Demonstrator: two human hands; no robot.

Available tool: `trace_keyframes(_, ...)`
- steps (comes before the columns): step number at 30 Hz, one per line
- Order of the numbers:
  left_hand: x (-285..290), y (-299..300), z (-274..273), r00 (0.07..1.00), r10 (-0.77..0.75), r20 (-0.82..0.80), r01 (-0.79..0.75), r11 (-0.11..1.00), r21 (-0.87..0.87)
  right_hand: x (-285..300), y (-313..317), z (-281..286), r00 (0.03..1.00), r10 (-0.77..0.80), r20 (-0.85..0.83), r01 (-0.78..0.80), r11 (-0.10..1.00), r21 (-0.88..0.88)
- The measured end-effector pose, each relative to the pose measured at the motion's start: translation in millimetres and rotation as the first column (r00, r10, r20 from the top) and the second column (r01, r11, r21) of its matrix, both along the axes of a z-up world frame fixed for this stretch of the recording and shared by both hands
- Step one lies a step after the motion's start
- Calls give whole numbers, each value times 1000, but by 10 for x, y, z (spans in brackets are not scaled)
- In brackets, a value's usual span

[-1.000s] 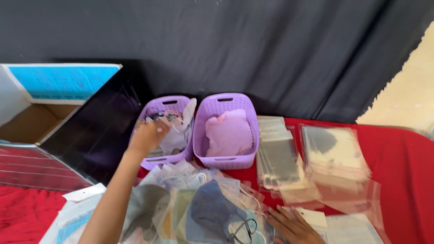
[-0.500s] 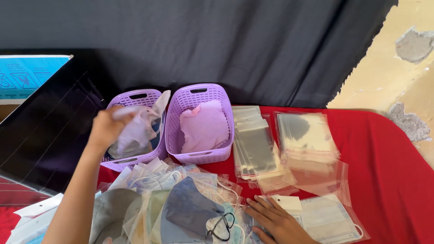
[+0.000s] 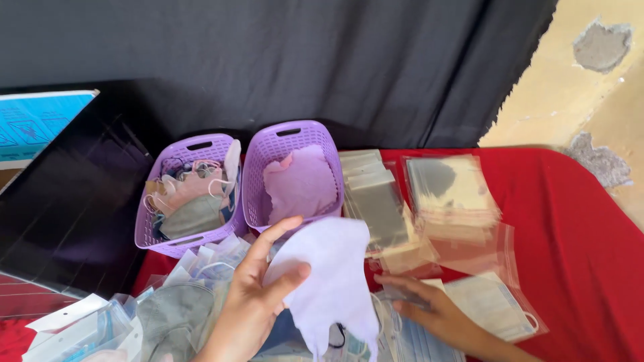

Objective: The person is individually packing various fabric face masks into clear plastic protective sleeves on a red-covered workspace.

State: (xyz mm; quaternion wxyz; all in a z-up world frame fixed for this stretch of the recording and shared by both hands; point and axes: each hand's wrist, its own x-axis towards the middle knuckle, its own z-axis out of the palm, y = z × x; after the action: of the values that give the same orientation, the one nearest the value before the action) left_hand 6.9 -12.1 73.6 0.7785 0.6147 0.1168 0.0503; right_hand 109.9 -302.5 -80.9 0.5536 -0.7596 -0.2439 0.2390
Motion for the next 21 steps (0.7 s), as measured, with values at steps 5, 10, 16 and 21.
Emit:
trace_keyframes(5, 62, 95, -313, 1000, 16, 7, -15, 991, -136, -93, 94, 9, 999, -4, -54, -5, 986, -167)
trace_keyframes(10, 48, 48, -327, 994, -82, 76, 87, 995, -56, -94, 65, -98, 999, 31, 24, -26, 983, -184)
trace_keyframes(16, 74, -110, -552, 957, -267, 112, 242, 951, 191, 127, -72, 245, 998, -64, -5, 64, 966, 251)
trace_keyframes(21, 172, -153, -566, 942, -203, -267, 171, 976, -136, 1453, -624, 17, 737, -88, 670, 301, 931, -209)
